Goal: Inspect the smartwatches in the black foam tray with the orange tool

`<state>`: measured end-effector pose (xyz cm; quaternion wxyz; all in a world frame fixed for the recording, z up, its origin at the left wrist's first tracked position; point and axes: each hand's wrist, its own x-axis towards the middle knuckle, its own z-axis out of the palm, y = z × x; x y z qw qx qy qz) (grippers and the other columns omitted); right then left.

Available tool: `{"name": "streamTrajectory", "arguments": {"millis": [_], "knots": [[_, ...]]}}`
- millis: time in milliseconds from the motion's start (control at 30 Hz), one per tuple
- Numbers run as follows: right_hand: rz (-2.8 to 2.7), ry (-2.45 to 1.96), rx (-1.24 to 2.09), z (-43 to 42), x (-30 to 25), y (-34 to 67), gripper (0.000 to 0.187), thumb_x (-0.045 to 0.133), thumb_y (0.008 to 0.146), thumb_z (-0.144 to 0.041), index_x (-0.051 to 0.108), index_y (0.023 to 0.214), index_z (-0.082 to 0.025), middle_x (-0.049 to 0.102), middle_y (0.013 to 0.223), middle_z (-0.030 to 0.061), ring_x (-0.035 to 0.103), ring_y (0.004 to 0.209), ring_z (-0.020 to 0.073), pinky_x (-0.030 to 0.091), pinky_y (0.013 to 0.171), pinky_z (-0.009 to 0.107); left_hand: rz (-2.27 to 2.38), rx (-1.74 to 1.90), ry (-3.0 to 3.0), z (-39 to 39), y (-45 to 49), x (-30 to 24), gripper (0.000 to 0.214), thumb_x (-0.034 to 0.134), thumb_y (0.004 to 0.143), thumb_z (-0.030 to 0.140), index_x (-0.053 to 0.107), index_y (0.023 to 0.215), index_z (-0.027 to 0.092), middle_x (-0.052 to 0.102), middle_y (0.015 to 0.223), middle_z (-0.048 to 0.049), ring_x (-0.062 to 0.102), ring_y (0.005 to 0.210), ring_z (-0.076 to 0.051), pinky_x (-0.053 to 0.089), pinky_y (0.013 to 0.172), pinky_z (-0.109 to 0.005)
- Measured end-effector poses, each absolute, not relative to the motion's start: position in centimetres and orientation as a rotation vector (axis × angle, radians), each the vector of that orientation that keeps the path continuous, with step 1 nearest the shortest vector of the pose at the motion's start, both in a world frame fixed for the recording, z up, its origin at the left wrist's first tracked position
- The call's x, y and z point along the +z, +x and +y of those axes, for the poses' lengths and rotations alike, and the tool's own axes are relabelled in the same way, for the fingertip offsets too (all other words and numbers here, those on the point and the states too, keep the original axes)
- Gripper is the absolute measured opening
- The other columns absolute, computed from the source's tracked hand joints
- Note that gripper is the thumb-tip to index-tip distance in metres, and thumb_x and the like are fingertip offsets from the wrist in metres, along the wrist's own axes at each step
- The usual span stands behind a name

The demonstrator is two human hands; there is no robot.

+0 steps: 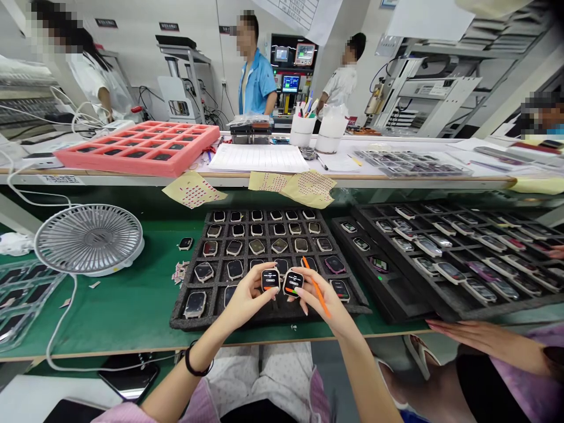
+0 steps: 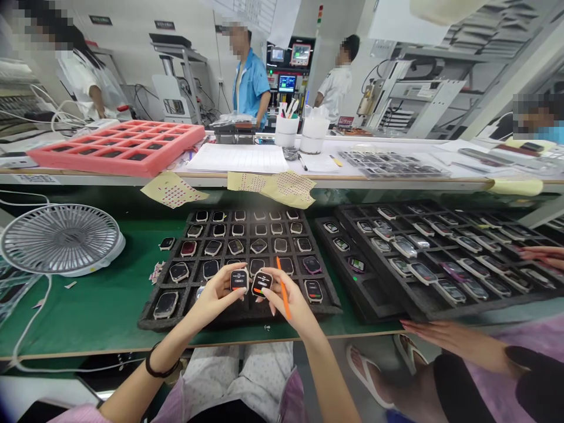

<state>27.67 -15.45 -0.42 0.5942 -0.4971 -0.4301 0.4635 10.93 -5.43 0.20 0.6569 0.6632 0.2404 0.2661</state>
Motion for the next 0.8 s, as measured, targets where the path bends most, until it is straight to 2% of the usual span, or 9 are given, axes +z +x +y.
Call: {"name": "streamTrajectory", "arguments": {"millis": [200, 267, 367, 533, 667, 800], "knots": [[-0.997, -1.159, 1.096, -15.38, -0.21, 27.55, 0.04, 0.066, 0.08, -0.031, 0.051, 0.117, -0.024, 0.059, 0.102, 0.0067, 0.065, 0.077, 0.0178, 0.045, 0.043, 0.021, 0.542, 0.593, 1.537, -5.37, 10.77, 0.2, 0.049, 0.064, 0.08, 0.028, 0.046, 0.126, 0.02, 0.061, 0.111, -0.0084, 0.059, 0.098, -0.02, 0.051, 0.078, -0.029], [-1.001, -1.164, 1.094, -15.33, -0.29, 27.57, 0.04, 0.065, 0.081, -0.032, 0.051, 0.118, -0.024, 0.06, 0.101, 0.0068, 0.065, 0.076, 0.0177, 0.044, 0.043, 0.021, 0.527, 0.593, 1.519, -5.39, 10.75, 0.31, 0.047, 0.061, 0.083, 0.03, 0.046, 0.126, 0.02, 0.059, 0.111, -0.0084, 0.06, 0.092, -0.019, 0.051, 0.075, -0.028], [-1.006, -1.164, 1.078, -15.25, -0.5, 27.59, 0.037, 0.062, 0.084, -0.034, 0.052, 0.118, -0.023, 0.06, 0.099, 0.0067, 0.064, 0.071, 0.0158, 0.044, 0.044, 0.021, 0.516, 0.601, 1.471, -5.43, 10.81, 0.52, 0.042, 0.055, 0.086, 0.036, 0.048, 0.124, 0.02, 0.057, 0.111, -0.009, 0.059, 0.082, -0.016, 0.05, 0.063, -0.024], [-0.979, -1.199, 1.049, -15.02, -0.6, 27.47, 0.035, 0.062, 0.082, -0.038, 0.055, 0.112, -0.021, 0.06, 0.089, 0.0042, 0.061, 0.06, 0.013, 0.042, 0.042, 0.022, 0.535, 0.603, 1.473, -5.39, 10.84, 0.45, 0.041, 0.055, 0.085, 0.041, 0.052, 0.121, 0.02, 0.058, 0.101, -0.0069, 0.057, 0.069, -0.012, 0.037, 0.044, -0.017], [-0.946, -1.227, 1.038, -14.94, -0.27, 27.3, 0.032, 0.065, 0.08, -0.04, 0.058, 0.105, -0.021, 0.058, 0.075, 0.0, 0.057, 0.053, 0.0116, 0.041, 0.041, 0.022, 0.574, 0.586, 1.501, -5.23, 10.74, 0.25, 0.041, 0.048, 0.089, 0.045, 0.052, 0.122, 0.021, 0.058, 0.086, -0.0028, 0.053, 0.055, -0.008, 0.03, 0.038, -0.017], [-0.954, -1.216, 1.011, -15.04, 0.08, 27.14, 0.029, 0.055, 0.086, -0.044, 0.06, 0.102, -0.02, 0.058, 0.07, 0.0013, 0.06, 0.055, 0.0149, 0.04, 0.04, 0.023, 0.594, 0.599, 1.506, -5.11, 10.75, 0.2, 0.04, 0.044, 0.09, 0.047, 0.058, 0.111, 0.017, 0.059, 0.076, -0.0019, 0.057, 0.053, -0.01, 0.031, 0.037, -0.017]]}}
